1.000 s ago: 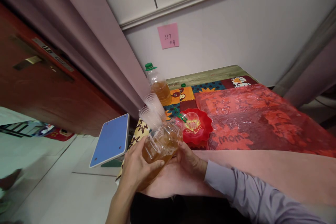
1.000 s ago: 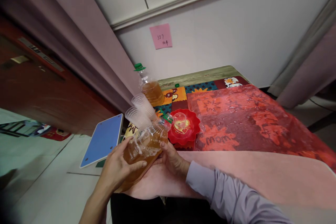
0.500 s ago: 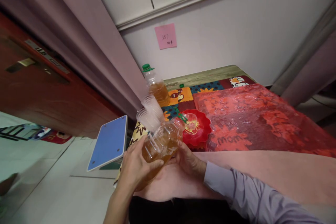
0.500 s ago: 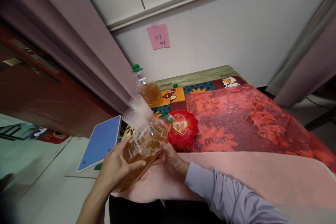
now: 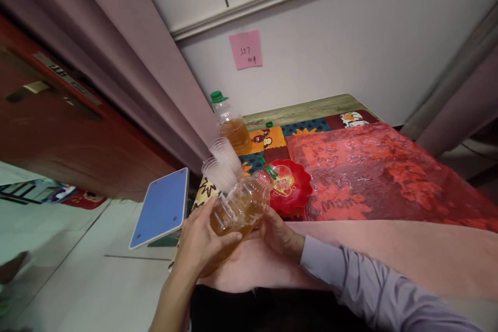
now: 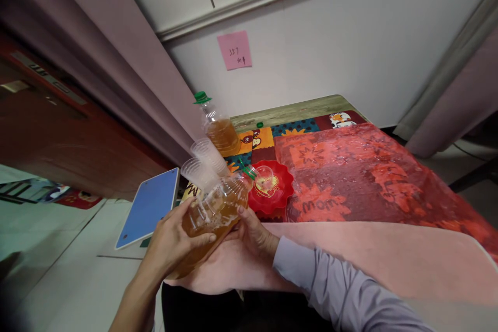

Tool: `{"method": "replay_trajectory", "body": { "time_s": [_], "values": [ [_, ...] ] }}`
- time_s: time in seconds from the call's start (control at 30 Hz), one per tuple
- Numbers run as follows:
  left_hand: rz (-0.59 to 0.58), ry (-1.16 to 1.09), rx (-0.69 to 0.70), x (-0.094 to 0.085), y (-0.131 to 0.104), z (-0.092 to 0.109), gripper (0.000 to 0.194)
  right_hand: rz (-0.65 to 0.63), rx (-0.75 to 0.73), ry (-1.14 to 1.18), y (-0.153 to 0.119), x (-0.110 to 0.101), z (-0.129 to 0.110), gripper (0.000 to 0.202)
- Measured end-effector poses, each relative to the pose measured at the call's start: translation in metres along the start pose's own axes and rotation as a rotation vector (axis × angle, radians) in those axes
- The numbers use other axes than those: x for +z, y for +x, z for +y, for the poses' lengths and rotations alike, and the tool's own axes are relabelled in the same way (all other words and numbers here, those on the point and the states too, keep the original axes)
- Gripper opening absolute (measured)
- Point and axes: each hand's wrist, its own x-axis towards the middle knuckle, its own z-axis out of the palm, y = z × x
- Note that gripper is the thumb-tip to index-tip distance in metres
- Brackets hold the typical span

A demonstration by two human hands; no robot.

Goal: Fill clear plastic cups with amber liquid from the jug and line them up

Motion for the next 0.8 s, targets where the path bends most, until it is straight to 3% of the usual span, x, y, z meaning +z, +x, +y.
{"method": "replay_trajectory", "body": {
  "time_s": [0.37, 0.8],
  "values": [
    [-0.068, 0.043, -0.077, -0.007, 0.002, 0.016, 0.103, 0.054, 0.016, 0.055, 0.002, -0.005, 0.006, 0.077],
    [-0.114, 0.085, -0.098, -0.012, 0.005, 0.023, 0.107, 0.033, 0.031, 0.049, 0.002, -0.007, 0.007, 0.082]
  ]
}}
